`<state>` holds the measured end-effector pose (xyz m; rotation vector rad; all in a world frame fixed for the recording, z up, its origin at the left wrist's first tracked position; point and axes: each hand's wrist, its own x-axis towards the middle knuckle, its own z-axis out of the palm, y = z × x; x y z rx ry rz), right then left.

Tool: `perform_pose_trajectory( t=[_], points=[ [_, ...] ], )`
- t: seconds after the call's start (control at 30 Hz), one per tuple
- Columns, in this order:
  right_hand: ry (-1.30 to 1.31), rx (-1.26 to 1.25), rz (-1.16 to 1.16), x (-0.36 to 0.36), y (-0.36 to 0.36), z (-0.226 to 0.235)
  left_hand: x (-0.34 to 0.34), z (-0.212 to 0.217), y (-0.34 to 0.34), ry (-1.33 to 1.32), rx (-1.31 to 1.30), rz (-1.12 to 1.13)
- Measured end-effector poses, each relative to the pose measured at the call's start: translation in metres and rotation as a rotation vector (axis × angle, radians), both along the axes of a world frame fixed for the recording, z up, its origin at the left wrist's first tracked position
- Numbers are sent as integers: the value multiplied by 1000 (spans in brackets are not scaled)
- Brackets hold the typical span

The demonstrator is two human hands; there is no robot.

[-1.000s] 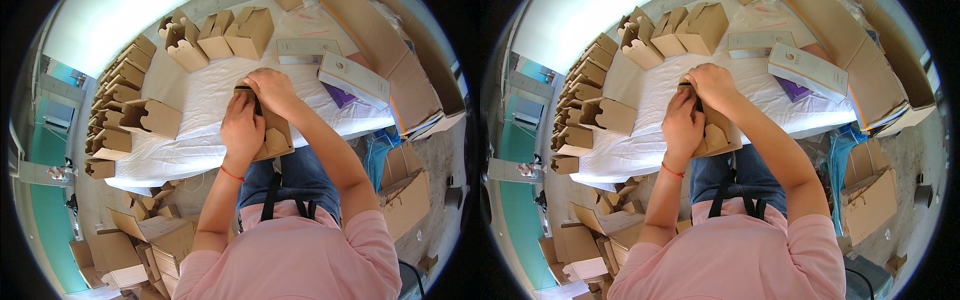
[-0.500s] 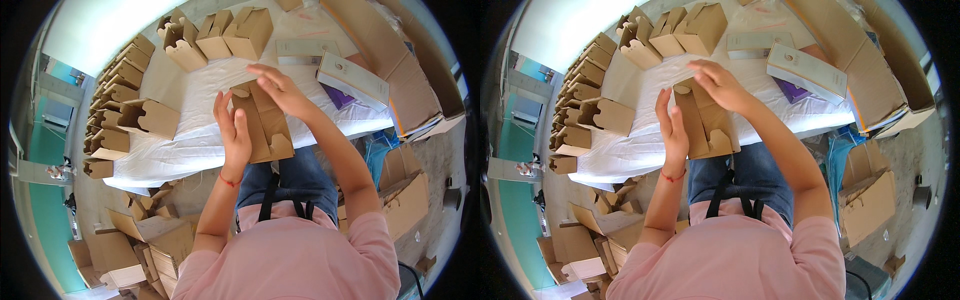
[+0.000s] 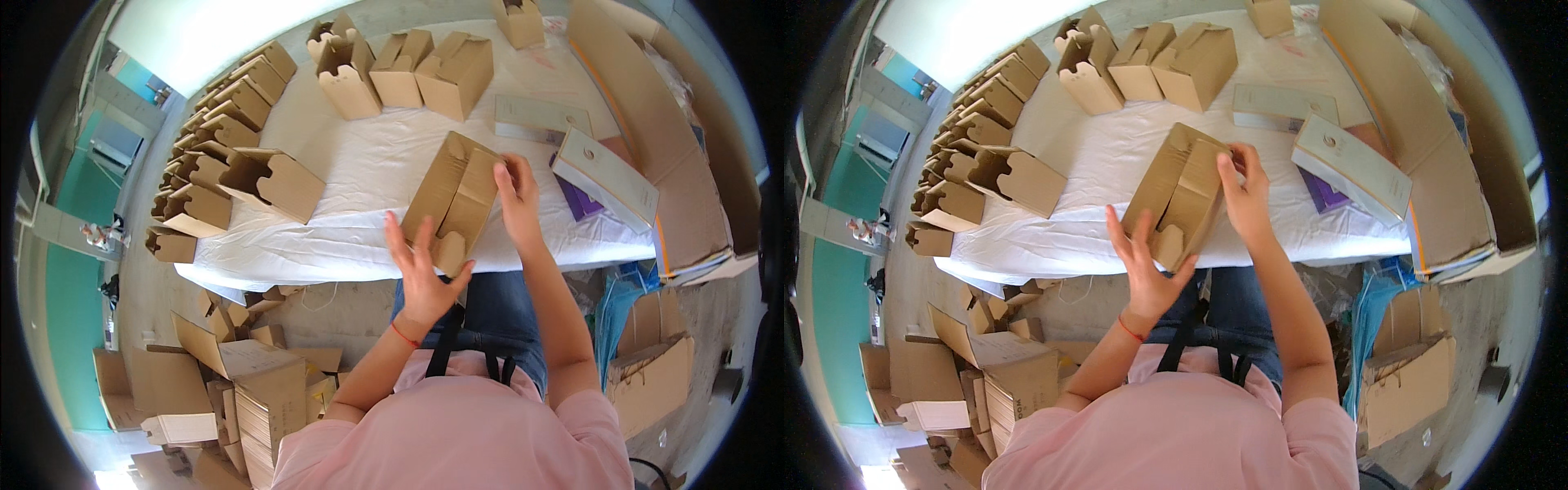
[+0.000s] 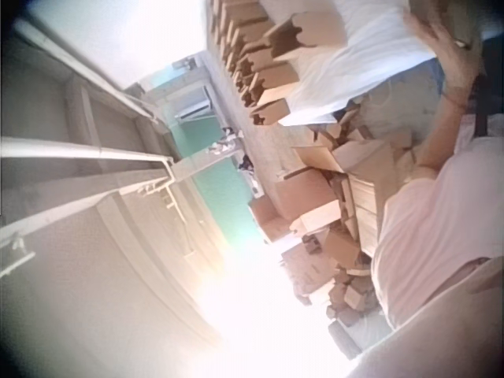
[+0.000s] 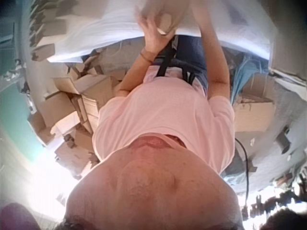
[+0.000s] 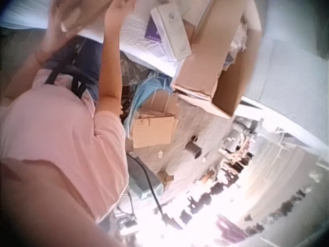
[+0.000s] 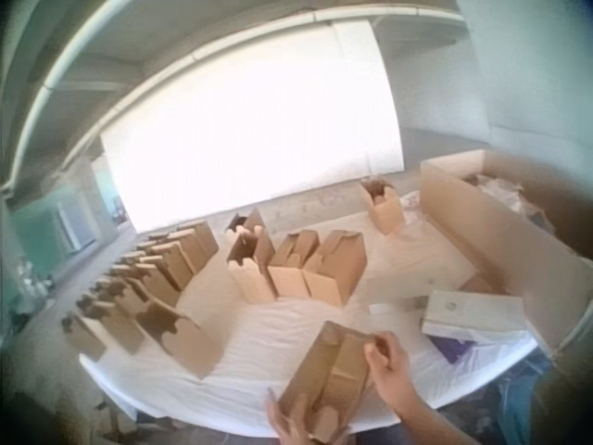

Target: The person folds small cardboard boxes by hand, secures the bottom flaps, and places them in stacks on a table. The person then picks up unfolded flat boxes from the floor and folds them one by one.

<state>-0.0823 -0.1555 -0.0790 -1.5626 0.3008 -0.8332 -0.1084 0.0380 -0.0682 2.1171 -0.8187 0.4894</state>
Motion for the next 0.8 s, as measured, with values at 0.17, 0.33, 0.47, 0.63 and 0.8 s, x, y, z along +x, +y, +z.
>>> perform_pose_trajectory(
  t=[0.17,0.33,0.47,0.63,0.8],
  points=[
    [-42,25,1,-11,16,-4,27,-23,26,345,-270,-149],
    [-74,9,36,-5,19,-4,45,-15,31,479,-440,-259],
    [1,-86,-61,5,18,-34,80,29,18,371,-571,-195],
    [134,-402,-95,9,24,-52,192,98,-50,15,-517,-87],
    [92,-496,-126,10,20,-58,265,119,-137,-2,-356,135]
  ],
)
